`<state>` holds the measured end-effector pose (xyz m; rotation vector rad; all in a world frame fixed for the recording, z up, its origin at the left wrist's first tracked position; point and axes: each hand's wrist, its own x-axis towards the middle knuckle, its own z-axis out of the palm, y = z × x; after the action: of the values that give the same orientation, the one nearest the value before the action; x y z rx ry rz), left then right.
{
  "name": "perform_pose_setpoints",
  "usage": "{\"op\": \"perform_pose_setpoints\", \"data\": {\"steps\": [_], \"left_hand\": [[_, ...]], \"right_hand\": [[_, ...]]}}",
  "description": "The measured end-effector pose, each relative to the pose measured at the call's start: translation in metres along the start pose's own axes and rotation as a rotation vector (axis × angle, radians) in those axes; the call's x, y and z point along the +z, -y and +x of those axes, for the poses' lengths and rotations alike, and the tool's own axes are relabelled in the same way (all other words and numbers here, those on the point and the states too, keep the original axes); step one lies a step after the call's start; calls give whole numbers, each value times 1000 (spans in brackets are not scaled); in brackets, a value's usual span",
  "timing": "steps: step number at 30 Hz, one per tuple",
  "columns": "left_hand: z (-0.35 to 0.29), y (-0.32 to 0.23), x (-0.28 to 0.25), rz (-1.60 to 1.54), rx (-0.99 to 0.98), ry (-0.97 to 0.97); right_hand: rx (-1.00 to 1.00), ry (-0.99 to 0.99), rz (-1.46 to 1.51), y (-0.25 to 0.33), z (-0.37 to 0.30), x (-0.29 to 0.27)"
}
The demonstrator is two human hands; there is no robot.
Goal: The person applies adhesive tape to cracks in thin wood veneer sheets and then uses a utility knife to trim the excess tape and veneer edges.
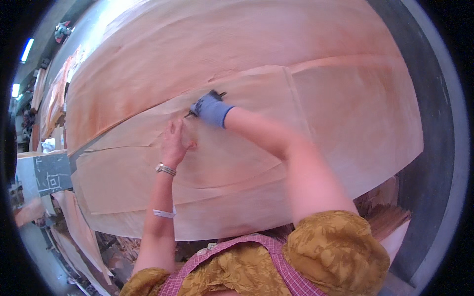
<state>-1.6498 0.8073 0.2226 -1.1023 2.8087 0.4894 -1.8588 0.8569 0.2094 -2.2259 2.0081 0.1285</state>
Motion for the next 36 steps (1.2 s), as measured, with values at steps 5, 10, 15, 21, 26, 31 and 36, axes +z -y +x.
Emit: {"op": "perform_pose_setpoints", "data": {"steps": [5,10,15,21,26,31,36], "left_hand": [[4,-13,16,49,55,-36],[11,-96,25,62,81,65],[13,-86,37,64,80,29],[13,-180,64,108,230,-26],[4,-231,61,113,191,48],[5,-230,56,135,186,79],[5,-233,50,152,191,103]], "right_hand": [[167,101,1,-47,-62,-4],[133,0,-41,-61,-83,0],[329,78,-14,-103,-183,14],[323,-6,-182,-107,-239,27],[550,245,-37,-81,-284,27],[740,384,54,-35,-360,36],[815,345,108,-13,-379,39]]}}
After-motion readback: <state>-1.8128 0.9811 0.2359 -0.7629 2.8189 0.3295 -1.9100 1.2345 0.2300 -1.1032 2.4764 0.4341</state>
